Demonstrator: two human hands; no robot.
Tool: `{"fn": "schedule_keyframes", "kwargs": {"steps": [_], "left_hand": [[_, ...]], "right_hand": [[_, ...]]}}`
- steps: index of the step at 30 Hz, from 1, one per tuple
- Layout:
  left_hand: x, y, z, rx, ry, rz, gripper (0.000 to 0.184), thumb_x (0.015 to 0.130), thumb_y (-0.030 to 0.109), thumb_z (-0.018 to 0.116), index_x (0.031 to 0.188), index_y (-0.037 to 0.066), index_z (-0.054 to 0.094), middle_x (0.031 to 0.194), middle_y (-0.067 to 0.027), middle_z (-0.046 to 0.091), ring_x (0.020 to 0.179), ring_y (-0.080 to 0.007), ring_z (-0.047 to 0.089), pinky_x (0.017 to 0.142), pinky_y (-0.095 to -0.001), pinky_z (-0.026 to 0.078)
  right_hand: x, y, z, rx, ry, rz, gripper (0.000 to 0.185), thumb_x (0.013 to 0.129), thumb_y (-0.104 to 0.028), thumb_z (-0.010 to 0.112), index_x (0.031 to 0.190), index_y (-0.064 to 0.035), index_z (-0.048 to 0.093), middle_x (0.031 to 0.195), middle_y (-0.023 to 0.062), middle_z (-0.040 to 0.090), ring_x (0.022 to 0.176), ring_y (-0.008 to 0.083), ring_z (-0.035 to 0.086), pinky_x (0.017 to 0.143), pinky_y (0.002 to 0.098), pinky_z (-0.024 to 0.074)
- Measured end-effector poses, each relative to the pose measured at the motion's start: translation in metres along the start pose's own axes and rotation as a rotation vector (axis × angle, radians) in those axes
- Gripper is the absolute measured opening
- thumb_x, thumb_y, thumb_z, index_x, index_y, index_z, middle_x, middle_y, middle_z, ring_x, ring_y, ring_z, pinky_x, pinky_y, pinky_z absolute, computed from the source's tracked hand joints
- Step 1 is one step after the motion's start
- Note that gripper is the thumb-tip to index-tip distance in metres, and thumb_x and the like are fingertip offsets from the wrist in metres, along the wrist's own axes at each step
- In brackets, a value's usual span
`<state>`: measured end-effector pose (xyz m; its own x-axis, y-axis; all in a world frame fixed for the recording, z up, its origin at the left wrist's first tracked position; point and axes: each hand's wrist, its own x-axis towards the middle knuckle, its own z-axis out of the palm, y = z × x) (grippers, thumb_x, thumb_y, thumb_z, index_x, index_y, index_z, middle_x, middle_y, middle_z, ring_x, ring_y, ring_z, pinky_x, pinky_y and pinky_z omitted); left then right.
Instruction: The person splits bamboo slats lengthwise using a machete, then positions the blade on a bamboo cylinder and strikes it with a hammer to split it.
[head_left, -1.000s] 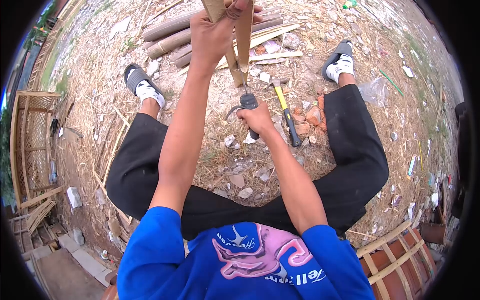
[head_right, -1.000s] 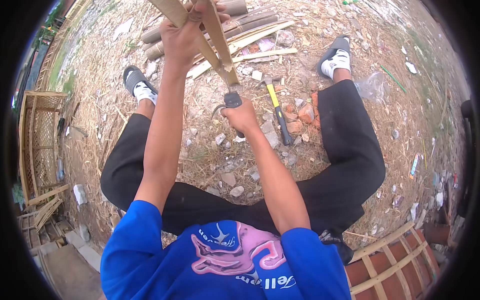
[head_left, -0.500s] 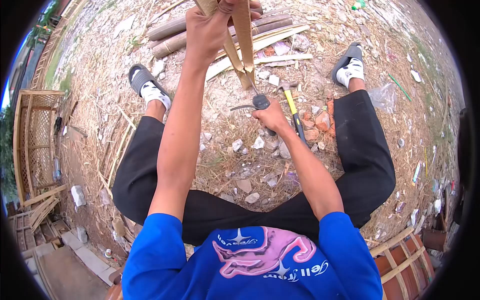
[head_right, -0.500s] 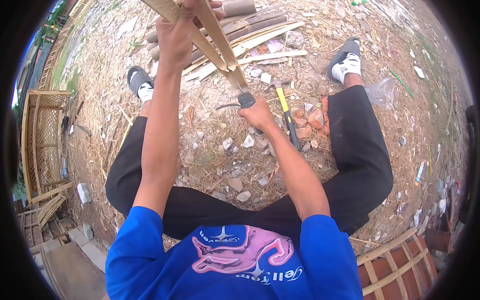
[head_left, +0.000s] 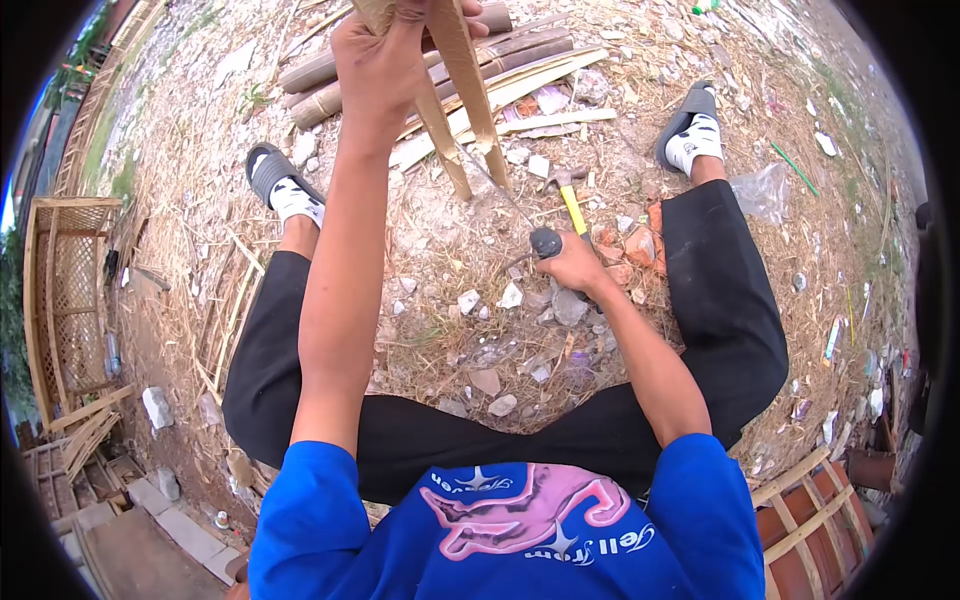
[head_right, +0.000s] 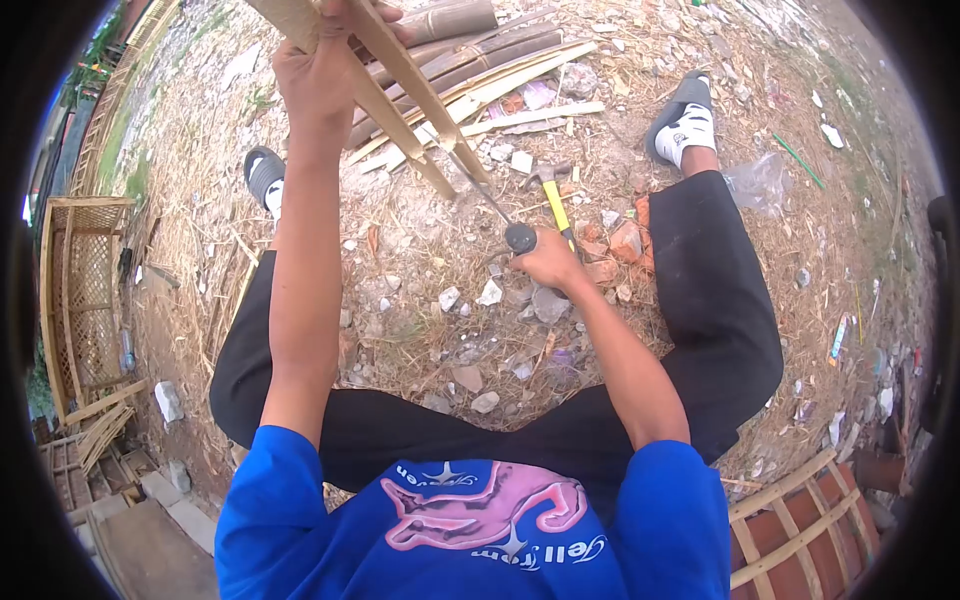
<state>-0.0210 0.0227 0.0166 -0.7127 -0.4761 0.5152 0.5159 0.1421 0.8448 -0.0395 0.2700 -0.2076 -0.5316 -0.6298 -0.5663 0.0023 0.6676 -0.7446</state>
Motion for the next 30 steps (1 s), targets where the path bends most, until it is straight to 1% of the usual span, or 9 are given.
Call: {"fn": "schedule_keyframes", "kwargs": {"steps": [9, 16, 17, 19, 22, 25, 28, 29, 30], "left_hand": [[0.080, 0.119, 0.004, 0.259, 0.205, 0.394, 0.035, 0.102, 0.038, 0.052, 0.095, 0.005, 0.061, 0.070, -0.0021, 0.060, 0.056, -0.0141, 0.061, 0.054, -0.0283, 0.053], [0.094, 0.017, 0.041, 0.871, -0.405, 0.416, 0.019, 0.099, 0.023, 0.058, 0.108, 0.006, 0.056, 0.063, -0.0085, 0.058, 0.062, -0.0204, 0.063, 0.059, -0.0380, 0.048], [0.077, 0.016, 0.059, 1.076, -0.455, 0.205, 0.021, 0.095, 0.024, 0.064, 0.105, 0.008, 0.057, 0.090, -0.0125, 0.064, 0.088, -0.0253, 0.065, 0.071, -0.0418, 0.050], [0.067, -0.052, 0.058, 1.172, -0.616, 0.464, 0.032, 0.094, 0.030, 0.063, 0.114, 0.007, 0.055, 0.084, -0.0179, 0.070, 0.079, -0.0352, 0.069, 0.067, -0.0462, 0.054], [0.052, -0.105, 0.071, 1.249, -0.669, 0.339, 0.034, 0.094, 0.033, 0.060, 0.116, 0.011, 0.048, 0.081, -0.0173, 0.067, 0.077, -0.0403, 0.065, 0.067, -0.0500, 0.050], [0.064, -0.154, 0.080, 1.165, -0.739, 0.045, 0.060, 0.088, 0.043, 0.068, 0.136, 0.015, 0.045, 0.121, -0.0233, 0.062, 0.110, -0.0447, 0.060, 0.089, -0.0531, 0.050], [0.049, -0.180, 0.080, 1.475, -0.549, 0.269, 0.081, 0.079, 0.050, 0.075, 0.146, 0.024, 0.038, 0.153, -0.0190, 0.035, 0.137, -0.0447, 0.038, 0.107, -0.0650, 0.034], [0.054, -0.186, 0.074, 1.389, -0.671, -0.048, 0.094, 0.072, 0.054, 0.078, 0.151, 0.030, 0.033, 0.164, -0.0098, 0.012, 0.147, -0.0439, 0.016, 0.112, -0.0728, 0.015], [0.053, -0.190, 0.065, 1.433, -0.711, -0.095, 0.092, 0.073, 0.052, 0.078, 0.151, 0.031, 0.033, 0.163, -0.0093, 0.016, 0.147, -0.0429, 0.018, 0.112, -0.0719, 0.016]], "right_hand": [[-0.039, 0.032, 0.004, -0.033, 0.112, 0.015, 0.043, 0.068, -0.024, 0.075, 0.104, -0.0021, 0.067, 0.098, 0.0186, 0.071, 0.094, 0.0336, 0.068, 0.086, 0.0394, 0.0507], [-0.070, 0.018, -0.030, -0.123, 0.100, -0.062, 0.045, 0.069, -0.024, 0.077, 0.106, -0.0019, 0.066, 0.100, 0.0185, 0.070, 0.095, 0.0325, 0.068, 0.086, 0.0393, 0.0513], [-0.075, 0.018, -0.033, -0.124, 0.090, -0.076, 0.046, 0.069, -0.024, 0.077, 0.107, -0.0014, 0.065, 0.100, 0.0186, 0.070, 0.095, 0.0325, 0.068, 0.086, 0.0393, 0.0513], [-0.083, 0.022, -0.035, -0.138, 0.054, -0.052, 0.050, 0.069, -0.026, 0.077, 0.109, 0.0002, 0.063, 0.099, 0.0197, 0.070, 0.094, 0.0332, 0.068, 0.085, 0.0397, 0.0515], [-0.095, 0.015, -0.035, -0.162, 0.049, -0.071, 0.050, 0.070, -0.028, 0.077, 0.109, -0.0005, 0.063, 0.098, 0.0206, 0.069, 0.093, 0.0343, 0.068, 0.084, 0.0401, 0.0517], [-0.098, 0.008, -0.038, -0.158, 0.010, -0.004, 0.049, 0.071, -0.029, 0.076, 0.108, -0.0004, 0.063, 0.098, 0.0215, 0.069, 0.093, 0.0356, 0.068, 0.083, 0.0414, 0.0518], [-0.090, 0.009, -0.039, -0.164, -0.002, 0.032, 0.050, 0.071, -0.029, 0.077, 0.109, 0.0004, 0.062, 0.099, 0.0204, 0.069, 0.093, 0.0338, 0.067, 0.084, 0.0405, 0.0514], [-0.087, 0.011, -0.038, -0.155, -0.008, 0.053, 0.052, 0.071, -0.028, 0.078, 0.110, 0.0008, 0.062, 0.100, 0.0192, 0.069, 0.092, 0.0319, 0.067, 0.084, 0.0391, 0.0510], [-0.085, 0.013, -0.038, -0.149, -0.014, 0.071, 0.053, 0.071, -0.027, 0.080, 0.111, 0.0013, 0.062, 0.100, 0.0180, 0.069, 0.092, 0.0300, 0.067, 0.084, 0.0378, 0.0507]]}}
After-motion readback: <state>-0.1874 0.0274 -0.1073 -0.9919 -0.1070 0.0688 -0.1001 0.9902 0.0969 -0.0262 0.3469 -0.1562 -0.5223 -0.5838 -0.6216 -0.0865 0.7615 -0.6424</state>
